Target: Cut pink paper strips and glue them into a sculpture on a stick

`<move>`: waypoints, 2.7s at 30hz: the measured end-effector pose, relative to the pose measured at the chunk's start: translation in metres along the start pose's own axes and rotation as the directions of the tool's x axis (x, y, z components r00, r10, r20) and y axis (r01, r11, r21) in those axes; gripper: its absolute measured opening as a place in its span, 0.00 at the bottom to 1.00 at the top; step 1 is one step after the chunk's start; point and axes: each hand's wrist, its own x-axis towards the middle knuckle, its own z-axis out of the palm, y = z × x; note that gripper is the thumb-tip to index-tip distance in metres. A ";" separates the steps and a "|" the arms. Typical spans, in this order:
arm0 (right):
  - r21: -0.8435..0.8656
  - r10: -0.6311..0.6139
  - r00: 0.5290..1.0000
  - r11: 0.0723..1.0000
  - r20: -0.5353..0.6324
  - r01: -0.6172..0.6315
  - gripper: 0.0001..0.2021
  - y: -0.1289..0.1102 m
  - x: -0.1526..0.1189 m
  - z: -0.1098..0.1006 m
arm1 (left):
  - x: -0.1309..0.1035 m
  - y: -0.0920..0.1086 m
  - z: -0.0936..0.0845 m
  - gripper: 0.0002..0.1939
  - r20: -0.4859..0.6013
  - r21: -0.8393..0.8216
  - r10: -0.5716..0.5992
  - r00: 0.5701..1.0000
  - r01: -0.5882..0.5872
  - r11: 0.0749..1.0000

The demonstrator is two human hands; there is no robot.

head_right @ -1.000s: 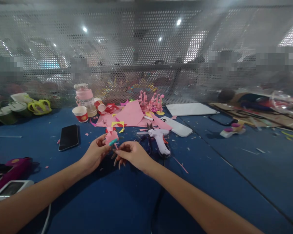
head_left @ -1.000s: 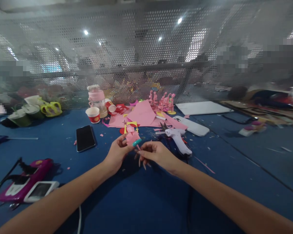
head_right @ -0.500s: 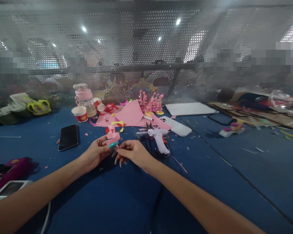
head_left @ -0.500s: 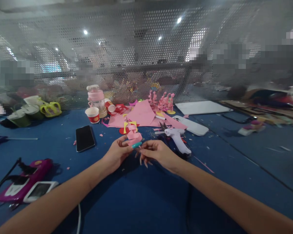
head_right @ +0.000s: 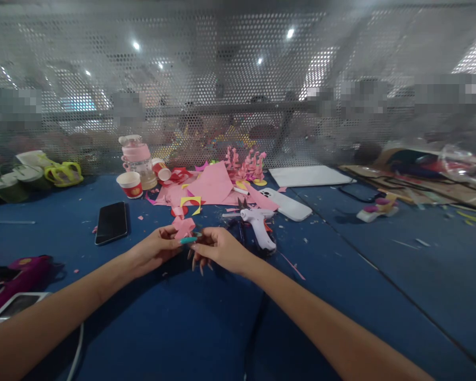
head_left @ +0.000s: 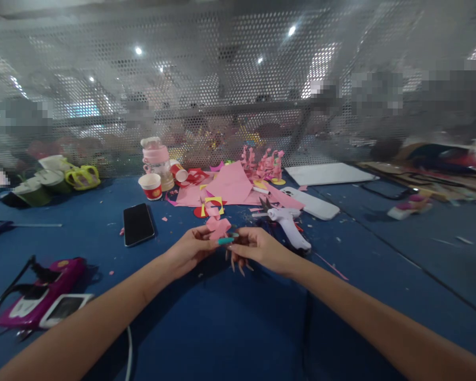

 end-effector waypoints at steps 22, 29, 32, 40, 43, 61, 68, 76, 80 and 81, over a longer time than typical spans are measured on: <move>0.132 0.058 0.995 0.990 -0.081 -0.047 0.14 0.002 0.002 0.006 | -0.001 -0.006 0.004 0.19 -0.007 -0.106 0.096 0.995 -0.096 0.990; 0.263 0.057 0.994 0.964 -0.097 -0.030 0.15 0.002 0.004 0.005 | -0.001 -0.004 0.007 0.09 -0.114 -0.154 0.147 0.983 -0.164 0.974; 0.250 0.056 0.994 0.968 -0.099 -0.030 0.15 0.001 0.003 0.007 | 0.000 -0.004 0.009 0.07 -0.235 -0.170 0.126 0.964 -0.168 0.971; 0.191 0.033 0.996 0.981 -0.084 -0.017 0.14 0.003 0.003 0.009 | 0.002 -0.006 0.008 0.03 -0.197 -0.073 0.134 0.971 -0.151 0.986; 0.144 0.011 0.997 0.990 -0.078 0.001 0.15 0.003 0.003 0.009 | 0.002 -0.008 0.006 0.09 -0.173 -0.030 0.124 0.977 -0.131 0.991; 0.028 -0.022 0.997 0.999 -0.076 0.024 0.15 0.003 0.004 0.004 | 0.001 -0.002 0.005 0.14 -0.204 0.069 0.081 0.976 -0.068 0.995; 0.053 -0.052 0.998 0.997 -0.036 0.054 0.16 0.007 0.003 0.002 | 0.001 -0.003 0.004 0.14 -0.167 0.095 0.110 0.980 -0.095 0.991; 0.055 -0.075 0.996 0.996 -0.039 0.077 0.16 0.009 0.004 0.002 | 0.001 -0.002 0.005 0.14 -0.108 0.099 0.144 0.984 -0.133 0.986; 0.063 -0.071 0.996 0.995 -0.044 0.074 0.16 0.009 0.004 0.002 | 0.000 -0.002 0.006 0.16 -0.089 0.103 0.171 0.981 -0.162 0.981; 0.064 -0.069 0.997 0.995 -0.045 0.072 0.16 0.009 0.005 0.002 | 0.000 -0.002 0.006 0.16 -0.083 0.103 0.175 0.981 -0.166 0.981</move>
